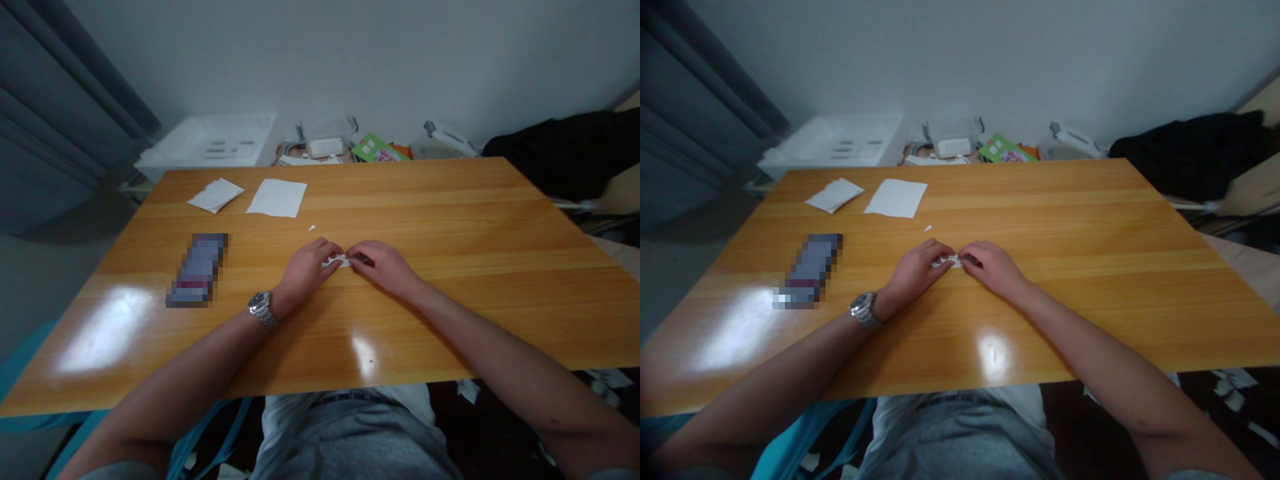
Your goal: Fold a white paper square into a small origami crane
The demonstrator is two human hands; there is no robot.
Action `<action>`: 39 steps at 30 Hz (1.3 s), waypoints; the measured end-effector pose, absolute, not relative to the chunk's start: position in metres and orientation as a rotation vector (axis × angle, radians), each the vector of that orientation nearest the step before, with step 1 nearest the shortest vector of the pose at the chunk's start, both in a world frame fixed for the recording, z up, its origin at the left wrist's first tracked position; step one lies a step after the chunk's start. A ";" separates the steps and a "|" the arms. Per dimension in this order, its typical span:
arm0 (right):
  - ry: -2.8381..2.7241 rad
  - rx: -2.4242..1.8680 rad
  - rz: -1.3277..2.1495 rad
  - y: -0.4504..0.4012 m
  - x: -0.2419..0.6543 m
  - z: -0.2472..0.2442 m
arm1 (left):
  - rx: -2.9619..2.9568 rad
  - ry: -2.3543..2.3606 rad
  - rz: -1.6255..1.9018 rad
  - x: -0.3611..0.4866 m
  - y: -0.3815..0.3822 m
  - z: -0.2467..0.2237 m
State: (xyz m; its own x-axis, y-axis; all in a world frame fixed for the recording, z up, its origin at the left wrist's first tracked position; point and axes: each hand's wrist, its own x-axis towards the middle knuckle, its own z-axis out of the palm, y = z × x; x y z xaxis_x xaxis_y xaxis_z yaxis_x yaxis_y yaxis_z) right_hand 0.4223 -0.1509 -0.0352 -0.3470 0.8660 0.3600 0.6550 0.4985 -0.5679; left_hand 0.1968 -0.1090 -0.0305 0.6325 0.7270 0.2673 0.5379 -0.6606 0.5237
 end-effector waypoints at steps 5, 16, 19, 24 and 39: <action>-2.202 -1.184 0.345 -0.150 0.423 -0.035 | 2.462 0.982 0.646 0.198 -0.109 -0.031; -2.428 -1.065 0.121 -0.153 0.430 -0.036 | 2.800 0.849 0.628 0.194 -0.109 -0.032; -2.458 -1.079 0.086 -0.156 0.431 -0.033 | 2.899 0.764 0.573 0.191 -0.111 -0.029; -2.473 -1.080 0.057 -0.156 0.435 -0.033 | 2.946 0.756 0.515 0.190 -0.112 -0.029; -2.448 -1.116 0.140 -0.154 0.439 -0.043 | 3.110 0.764 0.431 0.189 -0.113 -0.031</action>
State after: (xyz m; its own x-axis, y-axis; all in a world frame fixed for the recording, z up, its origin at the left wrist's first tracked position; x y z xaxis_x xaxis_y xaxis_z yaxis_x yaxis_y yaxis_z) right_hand 0.4388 -0.1542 -0.0431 -0.5755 0.7380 0.3522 0.6930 0.6688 -0.2692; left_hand 0.1893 -0.1126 -0.0307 0.8529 0.4424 0.2772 0.4663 -0.8843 -0.0235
